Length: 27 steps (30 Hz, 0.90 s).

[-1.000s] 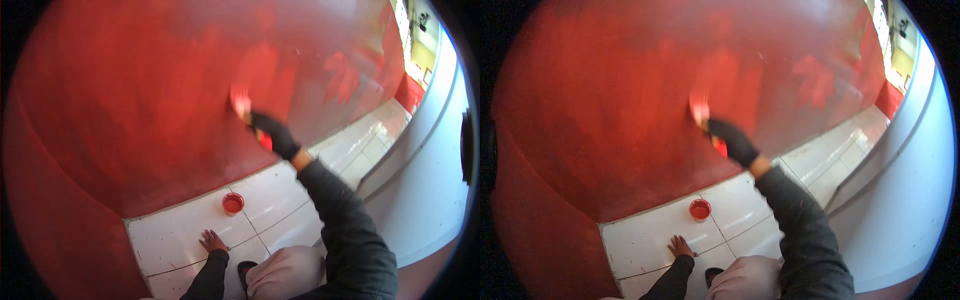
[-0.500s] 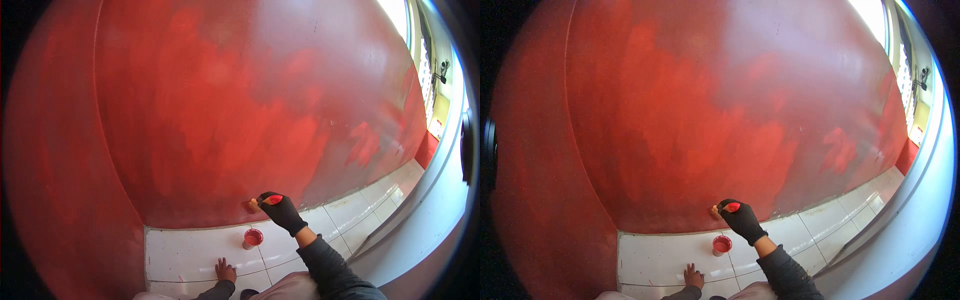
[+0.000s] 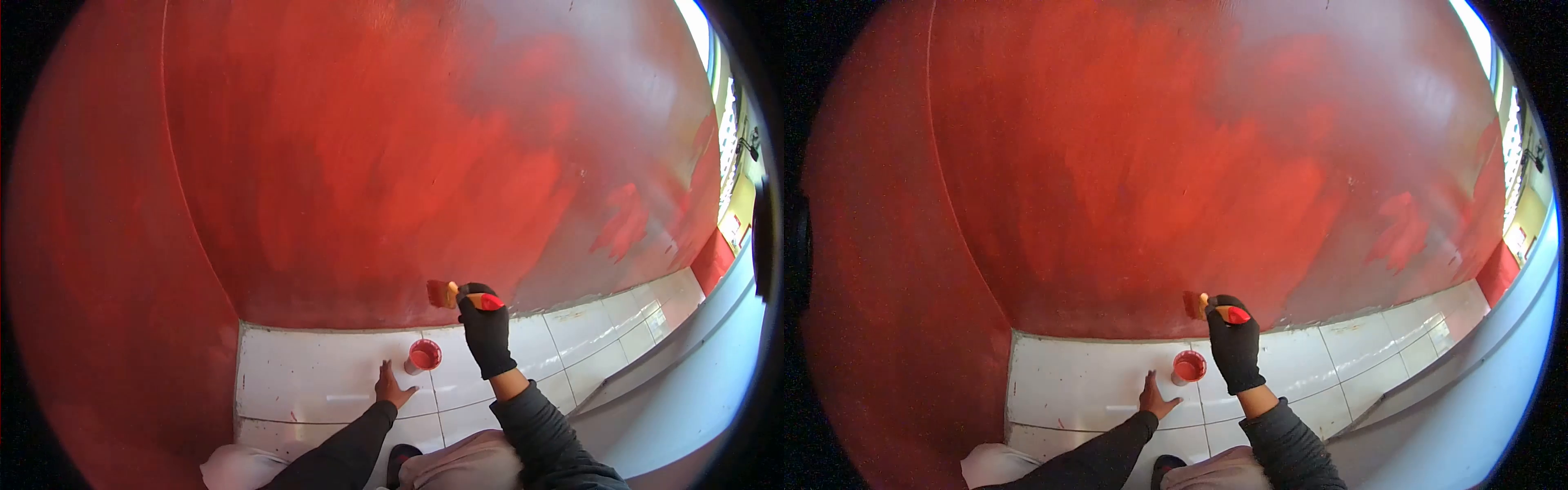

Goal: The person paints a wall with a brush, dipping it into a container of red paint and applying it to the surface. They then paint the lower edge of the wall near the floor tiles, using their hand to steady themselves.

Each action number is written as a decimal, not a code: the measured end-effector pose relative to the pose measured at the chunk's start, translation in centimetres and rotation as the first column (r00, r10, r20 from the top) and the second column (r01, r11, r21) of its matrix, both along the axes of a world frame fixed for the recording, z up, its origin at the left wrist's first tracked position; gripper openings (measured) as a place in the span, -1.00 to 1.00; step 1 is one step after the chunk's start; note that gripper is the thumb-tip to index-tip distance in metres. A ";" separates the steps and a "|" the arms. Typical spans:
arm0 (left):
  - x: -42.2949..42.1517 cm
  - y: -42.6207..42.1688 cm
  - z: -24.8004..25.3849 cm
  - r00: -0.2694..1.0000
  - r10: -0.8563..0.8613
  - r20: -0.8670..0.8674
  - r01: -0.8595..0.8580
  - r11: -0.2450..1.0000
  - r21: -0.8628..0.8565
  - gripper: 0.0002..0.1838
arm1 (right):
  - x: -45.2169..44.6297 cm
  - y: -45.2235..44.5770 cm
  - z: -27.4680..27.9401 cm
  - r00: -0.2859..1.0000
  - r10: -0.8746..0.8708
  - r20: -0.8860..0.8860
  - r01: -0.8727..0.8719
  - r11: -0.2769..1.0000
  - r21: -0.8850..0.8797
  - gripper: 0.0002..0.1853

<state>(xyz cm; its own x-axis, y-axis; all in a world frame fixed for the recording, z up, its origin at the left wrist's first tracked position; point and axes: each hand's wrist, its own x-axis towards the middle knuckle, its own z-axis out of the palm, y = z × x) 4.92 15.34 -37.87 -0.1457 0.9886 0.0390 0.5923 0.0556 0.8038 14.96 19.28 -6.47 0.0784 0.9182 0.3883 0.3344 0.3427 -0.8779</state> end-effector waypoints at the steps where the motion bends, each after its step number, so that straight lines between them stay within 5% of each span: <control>1: 0.1 0.6 0.3 0.997 0.002 0.082 -0.004 1.000 0.024 0.22 | 0.2 0.3 -0.5 1.000 -0.008 -0.020 0.008 1.000 0.012 -0.79; 6: 0.6 3.0 0.7 0.969 -0.089 0.229 0.096 0.995 -0.020 0.36 | 0.5 0.0 0.7 0.984 -0.050 -0.174 0.043 0.998 -0.045 -0.80; 15: 2.2 5.5 1.4 0.914 -0.136 0.383 0.099 0.988 0.115 -0.09 | 0.9 0.3 2.0 0.927 -0.227 -0.297 0.220 0.974 -0.057 -0.79; 27: 0.4 6.4 1.1 0.884 -0.193 0.427 0.174 0.981 0.082 -0.36 | 2.5 3.9 -1.2 0.823 -0.440 -0.360 0.428 0.896 -0.118 -0.73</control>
<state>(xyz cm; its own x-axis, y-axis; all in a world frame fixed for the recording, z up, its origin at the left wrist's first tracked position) 5.34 21.76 -36.72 0.0266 0.9982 0.0540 0.1839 -0.0580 0.9812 17.45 23.15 -7.67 0.6026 0.7663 0.2231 0.0933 0.2100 -0.9732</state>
